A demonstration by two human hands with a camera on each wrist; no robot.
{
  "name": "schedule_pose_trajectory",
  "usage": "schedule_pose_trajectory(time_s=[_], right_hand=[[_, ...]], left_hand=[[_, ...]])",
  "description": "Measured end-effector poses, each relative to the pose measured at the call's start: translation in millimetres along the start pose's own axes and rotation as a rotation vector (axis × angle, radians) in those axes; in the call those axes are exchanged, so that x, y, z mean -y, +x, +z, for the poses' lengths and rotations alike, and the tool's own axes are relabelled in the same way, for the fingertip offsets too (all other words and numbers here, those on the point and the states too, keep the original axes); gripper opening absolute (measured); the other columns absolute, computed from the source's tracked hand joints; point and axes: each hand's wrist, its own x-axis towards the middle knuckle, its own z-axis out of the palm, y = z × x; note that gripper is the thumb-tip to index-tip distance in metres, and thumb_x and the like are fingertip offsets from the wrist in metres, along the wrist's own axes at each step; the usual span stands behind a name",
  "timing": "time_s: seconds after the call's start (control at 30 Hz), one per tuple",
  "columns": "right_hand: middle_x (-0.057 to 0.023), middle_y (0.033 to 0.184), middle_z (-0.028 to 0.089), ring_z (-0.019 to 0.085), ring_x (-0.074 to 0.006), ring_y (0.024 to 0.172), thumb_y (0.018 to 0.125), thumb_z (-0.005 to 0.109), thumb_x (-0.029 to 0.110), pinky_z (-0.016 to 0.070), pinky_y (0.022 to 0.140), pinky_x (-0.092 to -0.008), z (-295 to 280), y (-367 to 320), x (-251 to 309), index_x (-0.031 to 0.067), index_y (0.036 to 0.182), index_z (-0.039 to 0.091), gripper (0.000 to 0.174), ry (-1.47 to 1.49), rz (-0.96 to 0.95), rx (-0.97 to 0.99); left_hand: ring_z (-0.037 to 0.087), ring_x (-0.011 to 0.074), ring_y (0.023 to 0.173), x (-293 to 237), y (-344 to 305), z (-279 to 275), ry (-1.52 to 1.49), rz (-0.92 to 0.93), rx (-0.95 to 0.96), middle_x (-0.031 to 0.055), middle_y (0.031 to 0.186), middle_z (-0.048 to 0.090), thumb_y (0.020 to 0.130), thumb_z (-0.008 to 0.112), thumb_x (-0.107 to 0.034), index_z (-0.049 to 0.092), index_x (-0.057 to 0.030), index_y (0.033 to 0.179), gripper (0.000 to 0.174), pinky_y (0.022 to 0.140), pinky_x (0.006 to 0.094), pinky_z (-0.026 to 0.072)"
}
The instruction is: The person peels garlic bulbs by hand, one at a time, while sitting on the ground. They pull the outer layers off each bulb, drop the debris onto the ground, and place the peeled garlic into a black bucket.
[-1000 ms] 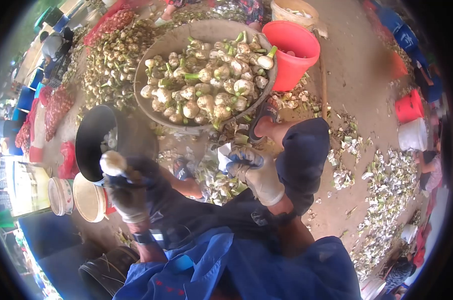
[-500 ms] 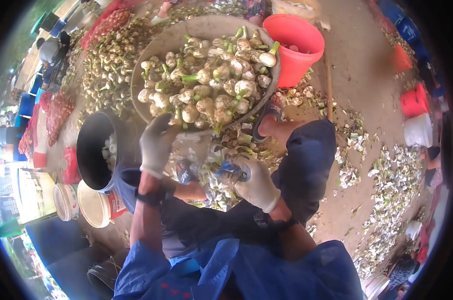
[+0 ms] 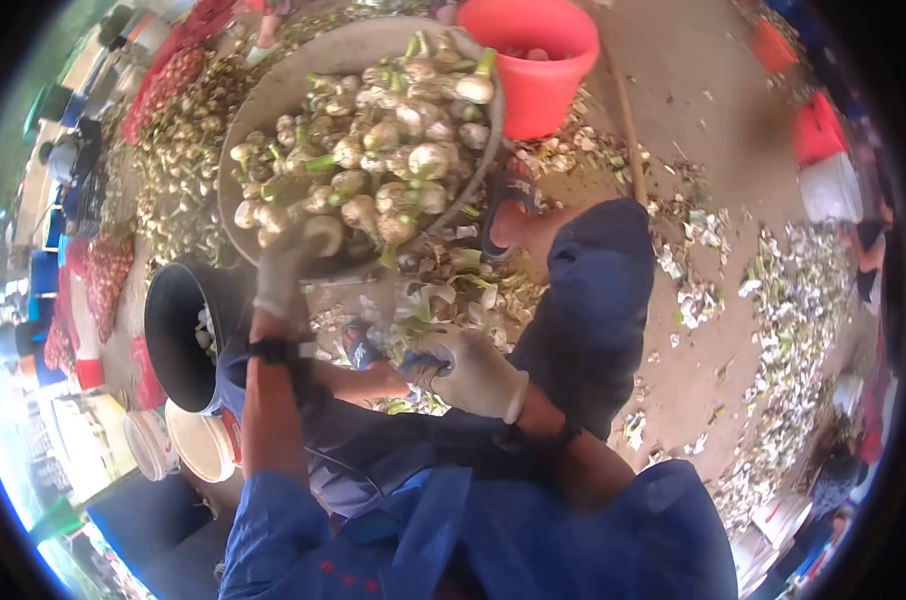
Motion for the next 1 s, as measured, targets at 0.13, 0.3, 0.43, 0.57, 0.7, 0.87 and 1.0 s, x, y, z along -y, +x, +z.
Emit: schedule_pose_trajectory(time_s=[0.13, 0.3, 0.43, 0.57, 0.7, 0.87, 1.0], right_hand=[[-0.0128, 0.085, 0.071, 0.067, -0.0176, 0.078, 0.094, 0.076, 0.032, 0.0509, 0.072, -0.0370, -7, 1, -11, -0.0001, 0.104, 0.073, 0.033, 0.246, 0.319, 0.009], [-0.0042, 0.104, 0.072, 0.063, -0.0109, 0.090, 0.099, 0.071, 0.027, 0.0516, 0.082, -0.0283, -2, 11, 6, -0.0079, 0.125, 0.064, 0.044, 0.931, 0.354, -0.017], [-0.0070, 0.101, 0.073, 0.065, -0.0105, 0.088, 0.098, 0.073, 0.024, 0.0517, 0.078, -0.0277, 3, 7, -5, -0.0048, 0.117, 0.065, 0.035, 0.782, 0.326, -0.111], [-0.0102, 0.098, 0.073, 0.067, -0.0142, 0.085, 0.098, 0.072, 0.019, 0.0515, 0.077, -0.0289, 10, 8, 2, -0.0022, 0.111, 0.067, 0.025, 0.362, 0.277, -0.139], [-0.0146, 0.100, 0.073, 0.068, -0.0230, 0.086, 0.097, 0.070, 0.015, 0.0524, 0.078, -0.0344, 11, 9, 2, -0.0012, 0.113, 0.068, 0.023, 0.411, 0.282, -0.006], [-0.0099, 0.107, 0.074, 0.068, -0.0159, 0.094, 0.095, 0.068, 0.006, 0.0537, 0.083, -0.0296, -13, 1, -18, -0.0021, 0.118, 0.069, 0.025, 0.561, 0.169, 0.176], [-0.0056, 0.108, 0.073, 0.064, -0.0082, 0.094, 0.093, 0.069, 0.004, 0.0522, 0.082, -0.0254, -17, -2, 0, -0.0027, 0.116, 0.069, 0.024, 0.758, 0.328, 0.075]], left_hand=[[0.069, 0.0182, 0.106, -58, -85, -8, -0.207, -0.091, 0.206, 0.0106, 0.120, 0.072, 0.086, 0.071, 0.001, 0.064, 0.0047, 0.130, 0.045, 0.093, 0.0306, 0.0562], [0.070, 0.0168, 0.101, -63, -160, 19, -0.040, 0.091, 0.411, 0.0105, 0.117, 0.071, 0.084, 0.064, 0.012, 0.059, 0.0059, 0.138, 0.054, 0.089, 0.0283, 0.0554], [0.070, 0.0145, 0.090, -75, -193, 52, -0.236, -0.144, 0.250, 0.0074, 0.109, 0.069, 0.080, 0.071, 0.008, 0.054, 0.0028, 0.144, 0.066, 0.085, 0.0264, 0.0549], [0.072, 0.0272, 0.091, -75, -201, 77, 0.276, 0.187, 0.042, 0.0138, 0.112, 0.066, 0.076, 0.084, -0.005, 0.056, -0.0048, 0.143, 0.073, 0.082, 0.0356, 0.0578], [0.068, 0.0397, 0.099, -73, -201, 80, 0.552, 0.398, -0.091, 0.0205, 0.117, 0.064, 0.073, 0.088, -0.012, 0.060, -0.0048, 0.136, 0.069, 0.085, 0.0434, 0.0573], [0.069, 0.0293, 0.107, -59, -208, 69, -0.098, 0.022, -0.048, 0.0204, 0.124, 0.067, 0.071, 0.087, -0.006, 0.061, 0.0009, 0.136, 0.070, 0.093, 0.0362, 0.0553], [0.067, 0.0308, 0.112, -70, -205, 63, 0.335, 0.287, -0.060, 0.0182, 0.128, 0.066, 0.067, 0.087, 0.000, 0.061, -0.0009, 0.136, 0.073, 0.097, 0.0378, 0.0545]])
